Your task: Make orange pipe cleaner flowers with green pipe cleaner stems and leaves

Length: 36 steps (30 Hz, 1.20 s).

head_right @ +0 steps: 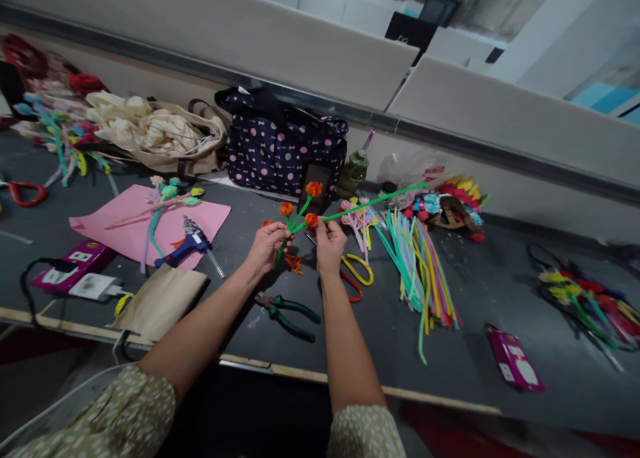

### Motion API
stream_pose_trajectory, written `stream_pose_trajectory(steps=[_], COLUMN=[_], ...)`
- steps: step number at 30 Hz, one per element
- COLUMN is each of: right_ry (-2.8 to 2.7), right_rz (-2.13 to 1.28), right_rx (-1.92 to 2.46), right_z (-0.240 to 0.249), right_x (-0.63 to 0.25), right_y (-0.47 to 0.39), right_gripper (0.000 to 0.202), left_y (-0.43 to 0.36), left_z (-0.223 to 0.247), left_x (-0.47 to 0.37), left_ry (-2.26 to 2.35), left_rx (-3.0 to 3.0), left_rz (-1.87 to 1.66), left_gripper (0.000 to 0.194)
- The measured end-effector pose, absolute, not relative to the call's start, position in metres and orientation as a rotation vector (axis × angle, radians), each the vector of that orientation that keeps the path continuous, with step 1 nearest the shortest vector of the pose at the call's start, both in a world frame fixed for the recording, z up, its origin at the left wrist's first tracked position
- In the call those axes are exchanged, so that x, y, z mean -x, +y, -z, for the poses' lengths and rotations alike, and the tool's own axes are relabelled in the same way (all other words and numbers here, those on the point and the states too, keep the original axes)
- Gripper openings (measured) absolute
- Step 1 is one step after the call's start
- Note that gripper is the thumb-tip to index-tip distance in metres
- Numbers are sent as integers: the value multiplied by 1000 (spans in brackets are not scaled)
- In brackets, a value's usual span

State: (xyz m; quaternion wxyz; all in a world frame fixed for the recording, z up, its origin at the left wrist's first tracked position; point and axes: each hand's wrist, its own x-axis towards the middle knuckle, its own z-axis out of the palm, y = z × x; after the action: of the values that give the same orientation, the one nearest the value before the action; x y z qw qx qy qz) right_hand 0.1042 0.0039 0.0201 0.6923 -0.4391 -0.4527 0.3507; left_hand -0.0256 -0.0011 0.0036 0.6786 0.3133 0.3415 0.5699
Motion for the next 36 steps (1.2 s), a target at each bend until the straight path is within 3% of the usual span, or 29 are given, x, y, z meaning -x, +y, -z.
stream_pose_trajectory(steps=[5,19,36], right_ry=[-981,-1299,-1239], right_rz=[-731,-296,-368], right_rx=[988,1163,1190], right_z=[-24,-40,-39], right_x=[-111,-112,-123], right_y=[4,-14,-7], right_gripper=[33,22,28], left_y=[-1,0,-4], left_z=[-2,1,4], left_x=[24,23,23], left_ry=[858,1082,1083], left_rx=[-819,-990,-1244], left_rz=[-1371,-1537,-1540], left_gripper=[14,8,3])
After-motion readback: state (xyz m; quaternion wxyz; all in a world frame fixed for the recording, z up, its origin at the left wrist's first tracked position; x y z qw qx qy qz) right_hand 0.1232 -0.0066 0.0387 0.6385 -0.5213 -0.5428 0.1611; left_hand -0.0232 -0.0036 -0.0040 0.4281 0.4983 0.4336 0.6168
